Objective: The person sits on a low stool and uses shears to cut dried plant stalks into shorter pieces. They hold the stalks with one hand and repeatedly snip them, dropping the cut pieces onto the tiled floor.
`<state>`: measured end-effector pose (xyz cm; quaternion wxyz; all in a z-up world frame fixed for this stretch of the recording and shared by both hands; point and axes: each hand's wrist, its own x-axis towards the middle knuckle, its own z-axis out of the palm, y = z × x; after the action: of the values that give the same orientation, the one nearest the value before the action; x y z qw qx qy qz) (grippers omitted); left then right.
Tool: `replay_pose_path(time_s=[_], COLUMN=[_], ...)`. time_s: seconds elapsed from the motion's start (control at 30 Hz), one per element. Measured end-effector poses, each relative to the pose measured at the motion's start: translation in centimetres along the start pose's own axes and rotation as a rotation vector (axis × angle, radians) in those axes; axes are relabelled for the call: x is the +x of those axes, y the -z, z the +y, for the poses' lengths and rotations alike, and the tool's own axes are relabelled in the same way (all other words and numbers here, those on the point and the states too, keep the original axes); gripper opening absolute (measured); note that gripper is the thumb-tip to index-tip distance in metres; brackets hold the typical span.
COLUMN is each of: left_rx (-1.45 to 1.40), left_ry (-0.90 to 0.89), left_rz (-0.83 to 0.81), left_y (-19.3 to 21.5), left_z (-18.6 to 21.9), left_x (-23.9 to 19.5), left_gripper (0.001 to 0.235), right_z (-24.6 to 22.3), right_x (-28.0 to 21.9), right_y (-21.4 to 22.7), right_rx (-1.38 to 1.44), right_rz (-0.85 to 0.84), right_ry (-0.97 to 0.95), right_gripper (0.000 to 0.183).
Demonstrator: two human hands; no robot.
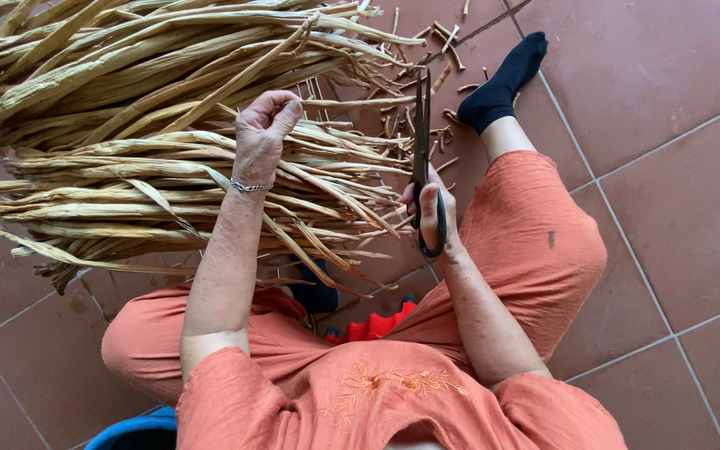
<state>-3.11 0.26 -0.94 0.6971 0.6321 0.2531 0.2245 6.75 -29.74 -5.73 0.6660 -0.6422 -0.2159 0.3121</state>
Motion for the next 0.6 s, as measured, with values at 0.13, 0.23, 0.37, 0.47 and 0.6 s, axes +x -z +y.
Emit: replay_pose_path(time_s=[0.13, 0.23, 0.37, 0.47, 0.6], left_rx=[0.017, -0.003, -0.067, -0.074, -0.035], left_ry=[0.002, 0.018, 0.003, 0.005, 0.020], left_rz=[-0.017, 0.027, 0.092, 0.082, 0.029], left_y=[0.0, 0.0, 0.0, -0.1, 0.3], left_z=[-0.3, -0.1, 0.2, 0.1, -0.1], left_x=[0.1, 0.0, 0.2, 0.2, -0.1], left_gripper=[0.008, 0.008, 0.008, 0.008, 0.009], right_z=[-0.4, -0.2, 0.1, 0.0, -1.1], right_x=[-0.2, -0.8, -1.2, -1.0, -0.4], right_y=[0.1, 0.0, -0.2, -0.3, -0.1], right_rx=[-0.021, 0.034, 0.014, 0.063, 0.000], right_rz=[0.059, 0.072, 0.008, -0.022, 0.005], right_ry=[-0.083, -0.083, 0.014, 0.011, -0.011], right_gripper=[0.096, 0.094, 0.094, 0.092, 0.088])
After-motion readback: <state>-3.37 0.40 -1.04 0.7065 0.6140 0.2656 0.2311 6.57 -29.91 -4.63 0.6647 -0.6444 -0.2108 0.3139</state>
